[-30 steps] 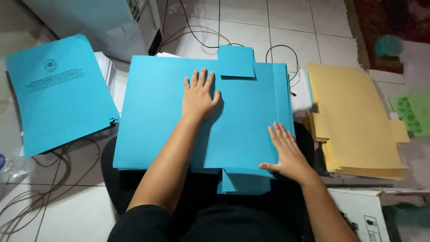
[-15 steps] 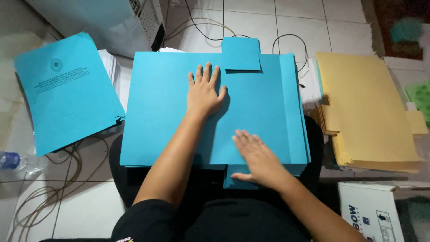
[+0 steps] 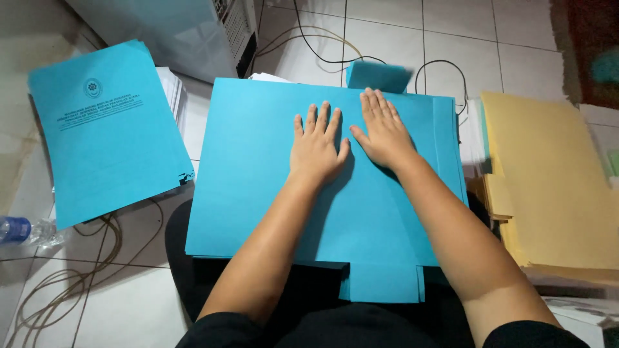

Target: The person folds the flaps of light blue folders in half and smooths them flat with their hands. They repeatedly pick up a folder, fold the top and side flaps inward, and press down to flatten the creases.

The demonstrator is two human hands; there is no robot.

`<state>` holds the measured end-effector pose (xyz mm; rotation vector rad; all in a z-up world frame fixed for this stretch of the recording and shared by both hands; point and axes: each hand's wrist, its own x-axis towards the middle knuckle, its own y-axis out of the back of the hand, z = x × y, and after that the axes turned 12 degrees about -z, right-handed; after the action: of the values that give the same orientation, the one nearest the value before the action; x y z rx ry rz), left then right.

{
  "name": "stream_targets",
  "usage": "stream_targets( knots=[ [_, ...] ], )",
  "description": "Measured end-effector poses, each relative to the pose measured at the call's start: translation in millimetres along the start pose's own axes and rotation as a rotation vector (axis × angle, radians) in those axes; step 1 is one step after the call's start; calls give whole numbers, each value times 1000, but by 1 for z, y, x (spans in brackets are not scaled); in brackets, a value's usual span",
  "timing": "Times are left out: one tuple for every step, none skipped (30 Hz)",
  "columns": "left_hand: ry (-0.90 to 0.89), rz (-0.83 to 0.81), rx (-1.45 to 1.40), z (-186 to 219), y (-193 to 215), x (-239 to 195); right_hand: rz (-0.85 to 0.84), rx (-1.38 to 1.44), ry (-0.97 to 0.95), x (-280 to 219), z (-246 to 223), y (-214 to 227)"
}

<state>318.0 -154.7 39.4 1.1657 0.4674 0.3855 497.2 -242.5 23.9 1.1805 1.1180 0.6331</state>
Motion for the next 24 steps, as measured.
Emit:
stream_targets(
  knots=[
    [-3,-7,-11,0,3,0,59,52,24,3,-4,16],
    [-7,-13,-23,1,6,0,117,105,48,6,-7,31],
    [-1,-15,-24,0,6,1,114,106,53,13,-12,27],
    [0,-23,-22,0,7,1,170,87,41,21,-16,22],
    [-2,-32,-14,0,8,2,230,73,28,28,-21,18],
    [0,-33,-10,-1,8,3,231,77,30,41,-10,15],
    [1,-47,-26,-1,9,4,247,71,37,54,1,12],
    [2,-61,-41,-1,10,4,263,65,44,66,12,9],
    [0,-60,-35,0,11,6,268,69,42,75,10,4],
    [2,-58,-36,0,12,6,328,70,10,84,8,-2],
    [6,-56,-43,2,12,6,384,67,-22,91,7,-7],
    [6,-56,-42,0,12,6,385,67,-22,91,-3,-6],
    [16,-49,-47,1,12,6,424,56,27,87,-9,-6],
    [27,-42,-53,3,11,5,462,45,76,82,-15,-5],
    [16,-42,-47,3,12,4,469,47,66,68,-16,6],
    [23,-59,-46,3,12,2,361,125,16,52,-17,18],
    [34,-72,-42,3,14,0,258,204,-26,37,-19,31],
    [28,-67,-33,4,16,0,268,207,-29,27,-1,30],
    [33,-60,-32,5,16,-1,221,243,-134,16,17,28],
    [38,-54,-31,6,16,-2,174,278,-238,6,34,26],
    [28,-52,-27,5,16,-3,180,280,-246,-9,40,19],
    [36,-45,-30,6,17,-4,175,266,-250,-25,47,11],
    [36,-38,-33,9,17,-5,173,253,-263,-45,55,4],
    [19,-36,-29,8,15,-5,182,255,-278,-68,48,0]
  ],
)
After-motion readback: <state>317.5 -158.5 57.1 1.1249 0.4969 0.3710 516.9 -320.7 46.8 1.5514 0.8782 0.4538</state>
